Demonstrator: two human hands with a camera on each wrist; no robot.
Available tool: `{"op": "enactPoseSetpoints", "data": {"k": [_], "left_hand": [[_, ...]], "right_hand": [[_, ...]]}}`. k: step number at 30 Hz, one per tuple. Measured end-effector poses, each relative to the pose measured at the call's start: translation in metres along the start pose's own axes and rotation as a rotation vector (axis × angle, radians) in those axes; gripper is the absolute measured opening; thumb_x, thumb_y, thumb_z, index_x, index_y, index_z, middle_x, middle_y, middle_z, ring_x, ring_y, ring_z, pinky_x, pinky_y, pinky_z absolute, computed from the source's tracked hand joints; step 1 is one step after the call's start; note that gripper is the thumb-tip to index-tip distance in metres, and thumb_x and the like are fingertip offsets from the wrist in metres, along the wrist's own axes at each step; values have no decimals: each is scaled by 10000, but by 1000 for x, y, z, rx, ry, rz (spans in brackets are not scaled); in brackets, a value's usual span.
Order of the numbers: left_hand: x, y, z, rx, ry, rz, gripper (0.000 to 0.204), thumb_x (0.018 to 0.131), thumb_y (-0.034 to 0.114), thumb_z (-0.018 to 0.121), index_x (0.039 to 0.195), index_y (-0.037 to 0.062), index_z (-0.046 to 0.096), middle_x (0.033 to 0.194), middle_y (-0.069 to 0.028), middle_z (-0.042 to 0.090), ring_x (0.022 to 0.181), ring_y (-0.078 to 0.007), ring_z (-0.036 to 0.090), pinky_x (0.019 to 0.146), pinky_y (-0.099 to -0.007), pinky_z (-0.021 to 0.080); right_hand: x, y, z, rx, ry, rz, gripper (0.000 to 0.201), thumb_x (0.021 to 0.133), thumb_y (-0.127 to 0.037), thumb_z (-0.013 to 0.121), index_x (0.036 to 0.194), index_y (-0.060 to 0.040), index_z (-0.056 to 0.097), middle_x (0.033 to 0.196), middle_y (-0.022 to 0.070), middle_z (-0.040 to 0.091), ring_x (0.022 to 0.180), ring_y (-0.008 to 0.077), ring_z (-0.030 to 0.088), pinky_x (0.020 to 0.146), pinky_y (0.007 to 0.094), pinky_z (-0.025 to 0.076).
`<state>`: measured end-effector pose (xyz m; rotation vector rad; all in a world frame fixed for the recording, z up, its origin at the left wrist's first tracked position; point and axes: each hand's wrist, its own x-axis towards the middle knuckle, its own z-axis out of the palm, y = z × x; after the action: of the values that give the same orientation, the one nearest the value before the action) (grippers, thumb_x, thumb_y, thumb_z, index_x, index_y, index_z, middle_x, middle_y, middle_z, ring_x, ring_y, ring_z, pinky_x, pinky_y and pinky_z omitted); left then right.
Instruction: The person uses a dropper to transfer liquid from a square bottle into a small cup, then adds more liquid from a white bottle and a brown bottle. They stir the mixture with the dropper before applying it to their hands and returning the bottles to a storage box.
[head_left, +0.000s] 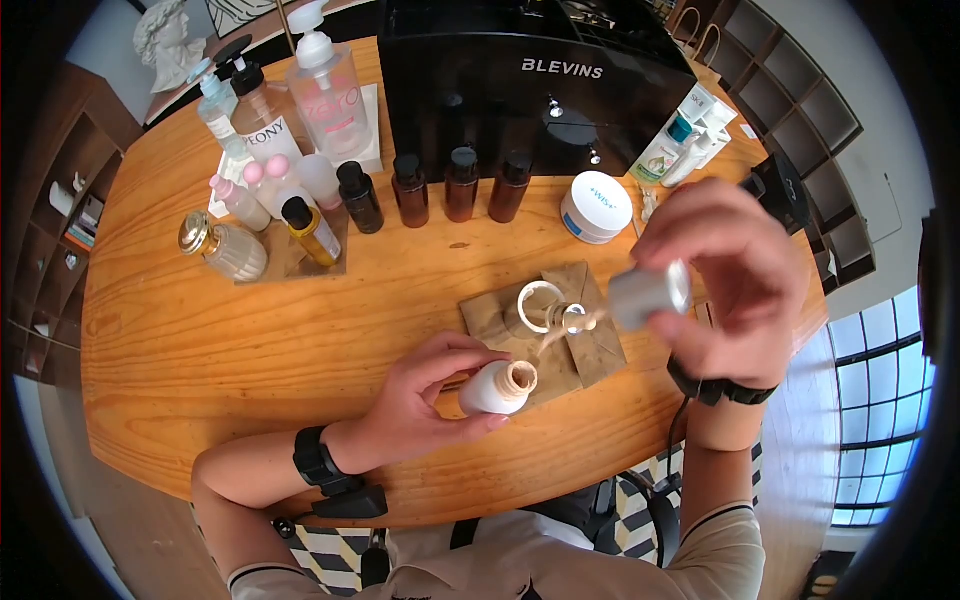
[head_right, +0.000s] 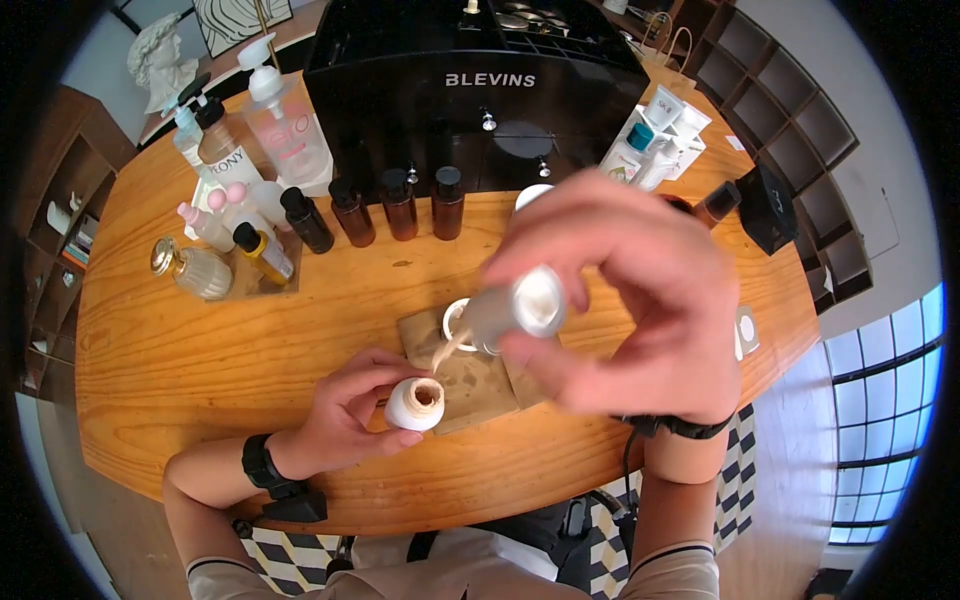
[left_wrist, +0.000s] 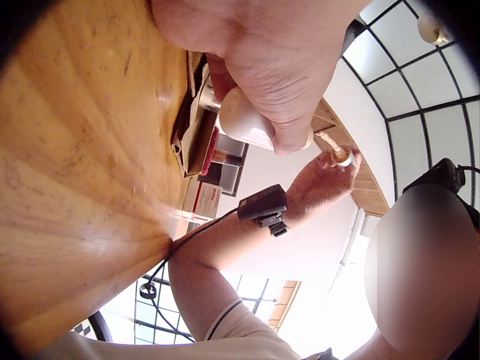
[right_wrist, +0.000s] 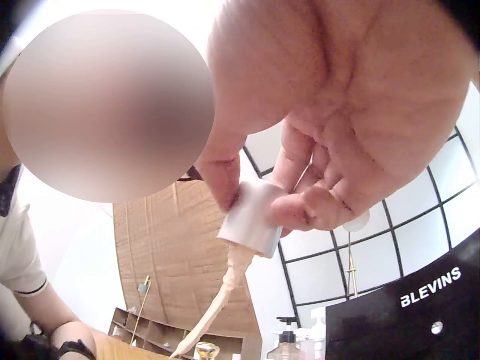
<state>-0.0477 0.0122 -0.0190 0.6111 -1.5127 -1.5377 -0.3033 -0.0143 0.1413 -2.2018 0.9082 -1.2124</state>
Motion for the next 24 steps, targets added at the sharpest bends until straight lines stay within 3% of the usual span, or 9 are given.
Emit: {"op": "enactPoseSetpoints", "data": {"k": [1,3,5,10,14,24], "left_hand": [[0,0,0,5,3,11,487,777,101,846,1227,21,677,1163,-91,604,1039,-181,612,889,-298,503],[1,0,-1,9,4,26,482,775,104,847,1220,23,681,1155,-90,609,1032,-180,614,877,-298,506],[1,-1,-5,152,-49,50,478,774,115,848,1216,28,687,1130,-84,618,1021,-182,617,862,-296,507],[1,2,-4,140,-53,34,492,770,133,854,1222,35,687,1117,-77,621,1021,-187,618,870,-295,504],[1,0,-5,155,-76,48,502,764,141,859,1226,40,688,1118,-73,623,1022,-186,618,875,-298,503],[2,2,-5,179,-81,67,502,766,148,855,1228,44,689,1107,-73,633,1008,-195,626,880,-299,507]], "right_hand": [[0,7,-6,32,10,11,325,716,-90,770,1008,32,697,986,127,643,902,197,624,785,290,501],[4,24,-6,127,108,18,324,703,47,747,1025,27,714,1002,70,655,760,66,551,646,202,402],[7,31,-4,144,108,98,312,716,55,739,1025,24,710,981,49,646,753,51,540,644,199,401],[10,41,12,198,39,318,244,760,36,739,996,-7,697,856,-47,575,715,3,492,617,185,387],[10,48,18,77,-17,320,214,762,5,744,968,-21,692,774,-53,546,675,12,467,580,195,373],[10,52,26,-58,-178,297,229,732,-19,748,952,0,687,810,19,588,641,81,495,571,238,412]]}}
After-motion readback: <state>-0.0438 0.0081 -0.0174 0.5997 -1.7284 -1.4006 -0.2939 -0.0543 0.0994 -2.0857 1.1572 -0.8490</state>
